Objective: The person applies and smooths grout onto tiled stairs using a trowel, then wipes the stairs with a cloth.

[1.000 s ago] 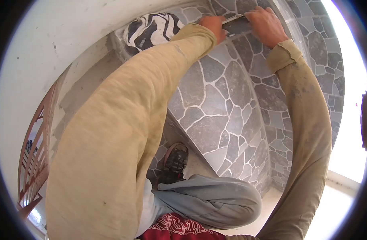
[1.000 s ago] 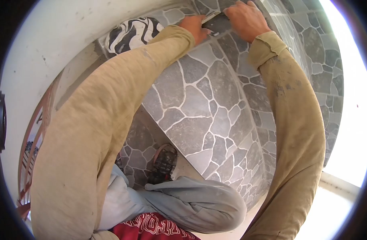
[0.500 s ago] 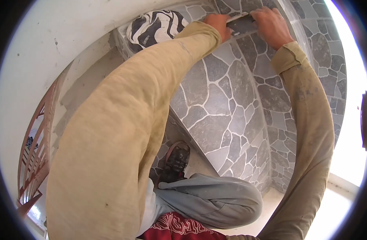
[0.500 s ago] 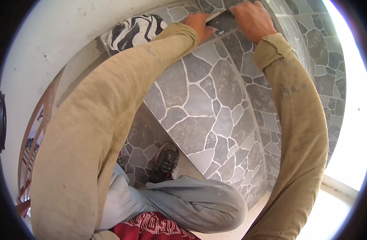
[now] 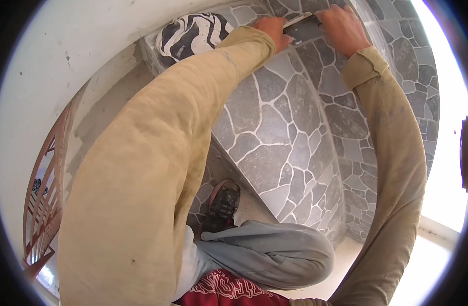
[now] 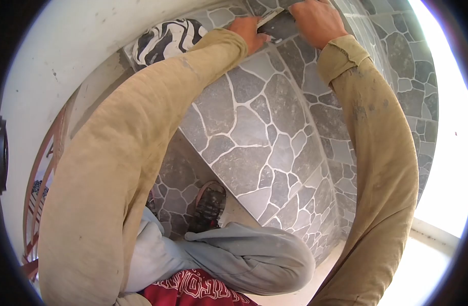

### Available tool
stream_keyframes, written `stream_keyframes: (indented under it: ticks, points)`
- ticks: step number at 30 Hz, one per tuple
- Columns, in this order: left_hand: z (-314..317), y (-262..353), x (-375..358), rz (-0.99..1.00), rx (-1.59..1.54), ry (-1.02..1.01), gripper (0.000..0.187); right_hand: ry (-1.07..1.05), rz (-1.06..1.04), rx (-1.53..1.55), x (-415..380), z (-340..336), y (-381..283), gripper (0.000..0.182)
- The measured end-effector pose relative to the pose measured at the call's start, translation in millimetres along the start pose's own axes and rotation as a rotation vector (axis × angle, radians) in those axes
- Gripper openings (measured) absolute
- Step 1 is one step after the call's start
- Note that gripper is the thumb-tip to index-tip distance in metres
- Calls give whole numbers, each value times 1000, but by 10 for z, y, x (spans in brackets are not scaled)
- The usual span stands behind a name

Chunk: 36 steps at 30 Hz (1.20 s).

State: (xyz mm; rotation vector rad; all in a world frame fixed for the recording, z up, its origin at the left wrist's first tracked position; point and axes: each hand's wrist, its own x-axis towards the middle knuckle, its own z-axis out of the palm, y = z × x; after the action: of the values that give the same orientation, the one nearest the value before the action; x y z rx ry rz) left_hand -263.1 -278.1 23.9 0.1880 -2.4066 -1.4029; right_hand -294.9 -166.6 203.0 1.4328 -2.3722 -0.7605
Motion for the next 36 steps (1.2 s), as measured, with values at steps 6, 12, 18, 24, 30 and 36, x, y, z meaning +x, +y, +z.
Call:
stream_keyframes:
  ticks: [6, 12, 18, 24, 30, 36]
  points:
    - [0, -17, -2, 38, 19, 21, 43, 142, -100, 41, -33, 288, 137, 22]
    - [12, -7, -4, 25, 51, 124, 39, 46, -28, -44, 102, 51, 47, 14]
    - [-30, 12, 11, 55, 55, -7, 38, 11, -104, -37, 94, 125, 174, 12]
    - [-80, 59, -25, -1, 140, -7, 40, 145, -179, 60, 45, 274, 132, 10]
    - [-39, 63, 10, -67, 171, -51, 39, -15, -76, 73, 63, 111, 64, 11]
    - [33, 2, -9, 67, 25, 141, 37, 128, -153, 54, 46, 263, 169, 11]
